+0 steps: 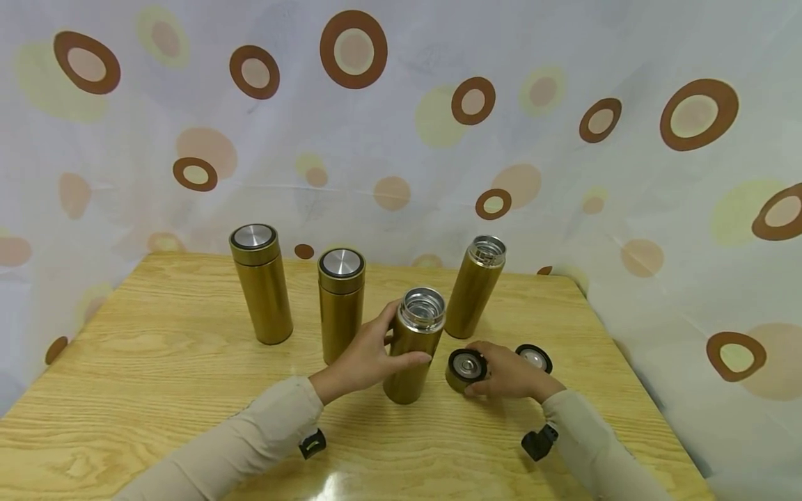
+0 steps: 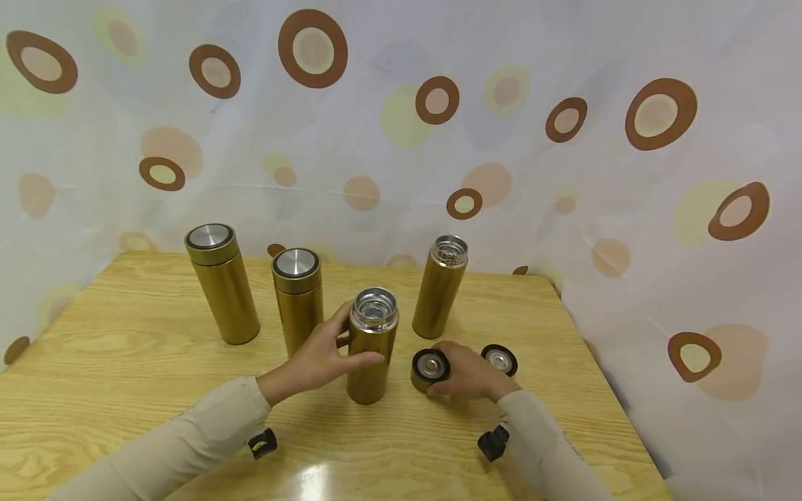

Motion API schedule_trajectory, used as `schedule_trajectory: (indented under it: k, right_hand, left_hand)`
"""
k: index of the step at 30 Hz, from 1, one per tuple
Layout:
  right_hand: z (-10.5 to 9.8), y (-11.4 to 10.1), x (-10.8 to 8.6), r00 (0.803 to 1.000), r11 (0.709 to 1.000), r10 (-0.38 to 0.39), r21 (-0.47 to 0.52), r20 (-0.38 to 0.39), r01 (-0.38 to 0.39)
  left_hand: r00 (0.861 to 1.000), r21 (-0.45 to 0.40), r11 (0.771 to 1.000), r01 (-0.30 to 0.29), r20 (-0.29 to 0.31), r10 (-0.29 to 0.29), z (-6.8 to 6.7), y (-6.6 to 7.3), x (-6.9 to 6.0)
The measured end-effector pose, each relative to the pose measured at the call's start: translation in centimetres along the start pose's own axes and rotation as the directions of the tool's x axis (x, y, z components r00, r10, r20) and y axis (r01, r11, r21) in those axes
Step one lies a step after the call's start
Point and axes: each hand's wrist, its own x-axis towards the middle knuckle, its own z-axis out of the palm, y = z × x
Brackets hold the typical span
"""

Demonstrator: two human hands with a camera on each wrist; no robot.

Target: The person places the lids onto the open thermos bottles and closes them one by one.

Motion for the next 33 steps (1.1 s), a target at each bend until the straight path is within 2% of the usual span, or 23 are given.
schedule_trajectory:
  k: [8,15,22,28,33]
  right_hand:
    - [-0.6,-0.2,-0.1,1.000,0.993,-0.004,0.118,-0.012,0.005]
    - [-1.3,-0.9,-0.6,0.998,0.975,-0.036,0.219,-0.052,0.046]
    - [-2.0,-2.0,-1.1,0.995,0.960,-0.039,0.272,-0.093,0.063]
    - [-2.5,-2.3,-1.5,0.990,0.934,-0.065,0.342,-0.123,0.104]
    - [-2.7,-2.4,-1.7,0.977,0.898,-0.092,0.407,-0.193,0.165]
  left_hand:
    - [1.000,-0.009,1.000,-0.017,0.001,0.017,0.0,0.0,0.0]
    - [1.000,-0.015,1.000,-0.020,0.000,0.020,-0.1,0.1,-0.1]
    - [1.000,-0.020,1.000,-0.014,-0.005,0.014,0.0,0.0,0.1]
    - [1.000,-0.019,1.000,-0.004,-0.008,0.004,0.1,0.0,0.0]
    - [1.000,-0.019,1.000,0.010,-0.005,-0.010,0.0,0.1,0.0]
